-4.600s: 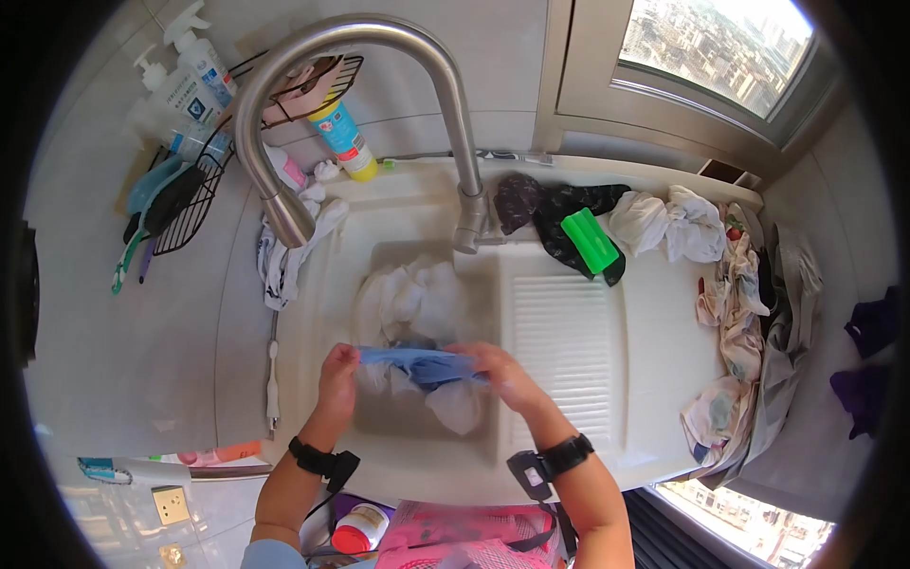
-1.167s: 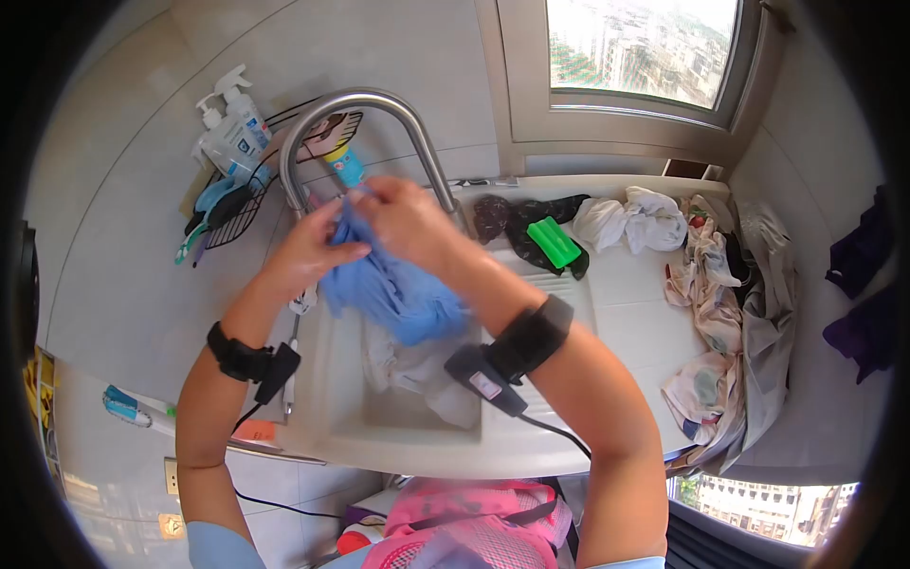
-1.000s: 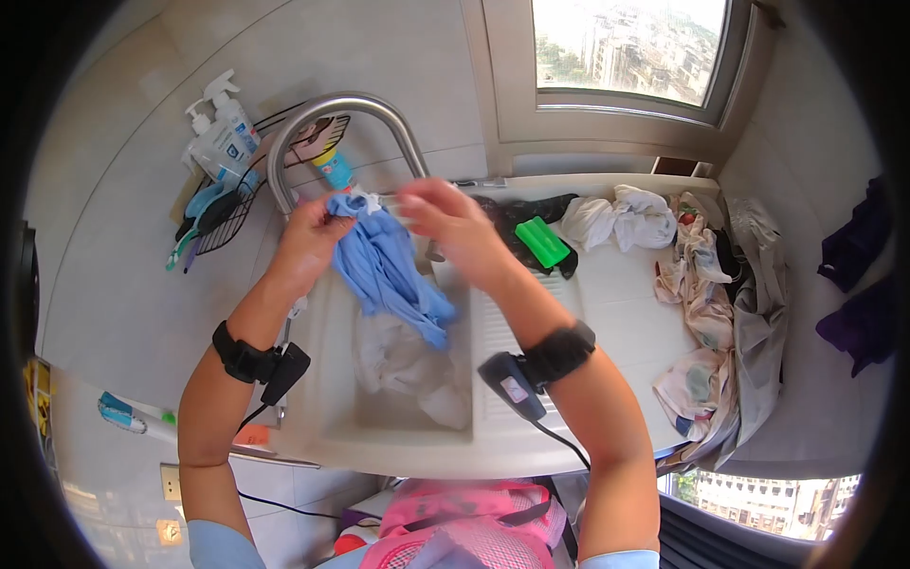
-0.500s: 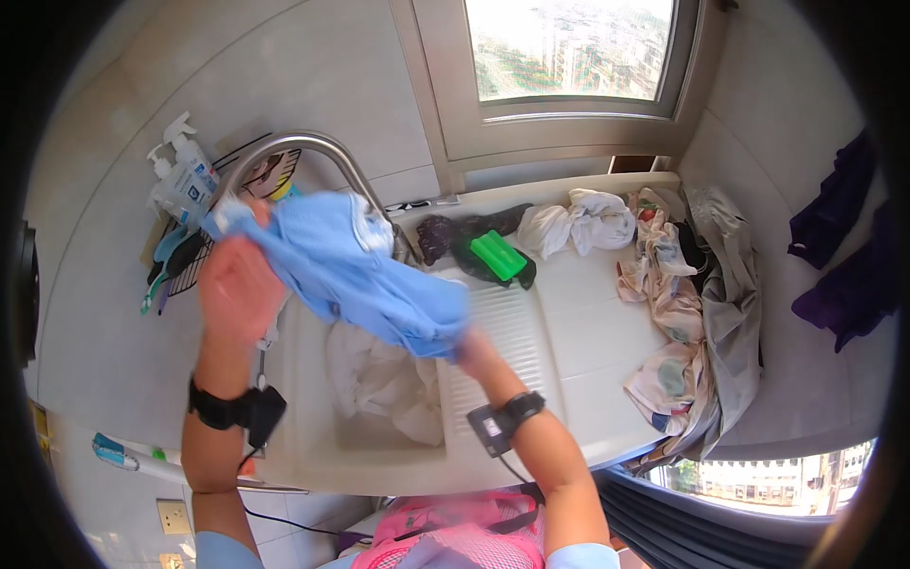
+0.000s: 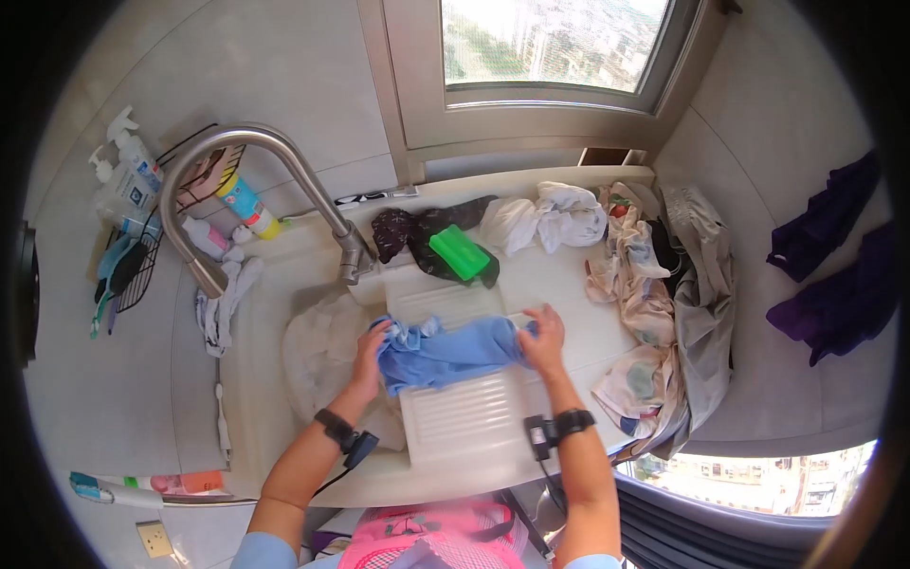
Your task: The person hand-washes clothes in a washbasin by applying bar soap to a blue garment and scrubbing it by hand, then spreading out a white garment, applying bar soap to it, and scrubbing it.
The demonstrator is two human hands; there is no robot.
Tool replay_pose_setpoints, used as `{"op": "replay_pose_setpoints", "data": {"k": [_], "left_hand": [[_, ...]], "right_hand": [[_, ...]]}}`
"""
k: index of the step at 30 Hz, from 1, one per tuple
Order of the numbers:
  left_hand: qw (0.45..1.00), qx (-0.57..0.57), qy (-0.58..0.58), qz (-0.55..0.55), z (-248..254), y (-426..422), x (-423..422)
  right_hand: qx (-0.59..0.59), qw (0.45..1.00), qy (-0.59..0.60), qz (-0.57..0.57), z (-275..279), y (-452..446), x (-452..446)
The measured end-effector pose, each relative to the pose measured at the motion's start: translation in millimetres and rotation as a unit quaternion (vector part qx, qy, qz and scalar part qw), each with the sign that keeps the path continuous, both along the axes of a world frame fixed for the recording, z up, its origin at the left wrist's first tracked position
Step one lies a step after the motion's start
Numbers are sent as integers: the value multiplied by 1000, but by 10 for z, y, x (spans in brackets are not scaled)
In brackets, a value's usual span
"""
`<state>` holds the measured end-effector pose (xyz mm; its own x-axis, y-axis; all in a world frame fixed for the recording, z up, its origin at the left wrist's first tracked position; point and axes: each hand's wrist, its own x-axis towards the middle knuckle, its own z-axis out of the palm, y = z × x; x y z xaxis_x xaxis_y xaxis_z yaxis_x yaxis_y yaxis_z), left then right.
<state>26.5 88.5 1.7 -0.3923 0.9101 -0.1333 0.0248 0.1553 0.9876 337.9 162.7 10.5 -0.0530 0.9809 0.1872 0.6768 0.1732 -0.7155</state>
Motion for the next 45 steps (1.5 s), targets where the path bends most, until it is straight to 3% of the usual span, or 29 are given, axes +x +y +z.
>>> {"op": "replay_pose_setpoints", "data": {"k": [1, 3, 4, 5, 7, 14, 20, 23, 25, 26, 27, 29, 32, 35, 37, 39, 40, 42, 44, 45], "left_hand": [[982, 43, 182, -10, -140, 70, 105], [949, 90, 299, -46, -71, 74, 350], [926, 111, 356, -65, -3, 35, 444], [915, 134, 368, -94, 35, -74, 512], [891, 179, 393, -143, 85, -308, 596], [814, 199, 456, -301, 32, -128, 349], [790, 265, 464, -299, 50, 133, 220], [833, 140, 410, -344, 353, 179, 130], [935, -83, 286, -190, 400, 58, -114], [968, -137, 166, -127, 453, 52, -375], [979, -191, 39, -62, 560, 57, -608], [986, -143, -79, -44, 677, -2, -843], [983, -84, -158, -25, 927, -96, -807], [981, -46, -186, 19, 1247, -274, -738], [975, -1, -218, 43, 1291, -395, -810], [960, 57, -268, 52, 1147, -551, -950], [959, 31, -279, 48, 1077, -627, -958], [952, -10, -303, 34, 989, -683, -927], [958, -95, -266, 55, 1006, -777, -693], [957, -139, -245, 65, 1031, -826, -574]], "right_hand": [[52, 977, -207, -12, 25, -39, -213], [52, 993, -105, 31, -51, -89, -557], [25, 997, 6, 67, -22, -215, -746], [-2, 988, 118, 100, 80, -401, -924], [95, 986, -20, 134, 378, -753, -1109], [79, 975, -34, 206, 208, -358, -1197], [42, 967, -65, 241, 266, -94, -1259], [-35, 984, 23, 175, 68, -26, -1195], [-131, 982, 68, 119, 172, 82, -993], [-191, 975, 80, 83, 259, 113, -856], [-121, 989, -34, 77, 387, 97, -781], [15, 964, -258, 64, 588, -37, -727], [92, 961, -177, 190, 378, -274, -1224], [20, 964, -174, 201, 142, -566, -1566], [-35, 962, -203, 178, 266, -525, -1605], [-132, 954, -174, 207, 215, -393, -1568], [-183, 945, -160, 219, 375, -365, -1607], [-319, 900, 149, 258, 639, -359, -1590], [-391, 750, 462, 265, 746, -396, -1632], [-381, 722, 507, 275, 850, -465, -1672]]}}
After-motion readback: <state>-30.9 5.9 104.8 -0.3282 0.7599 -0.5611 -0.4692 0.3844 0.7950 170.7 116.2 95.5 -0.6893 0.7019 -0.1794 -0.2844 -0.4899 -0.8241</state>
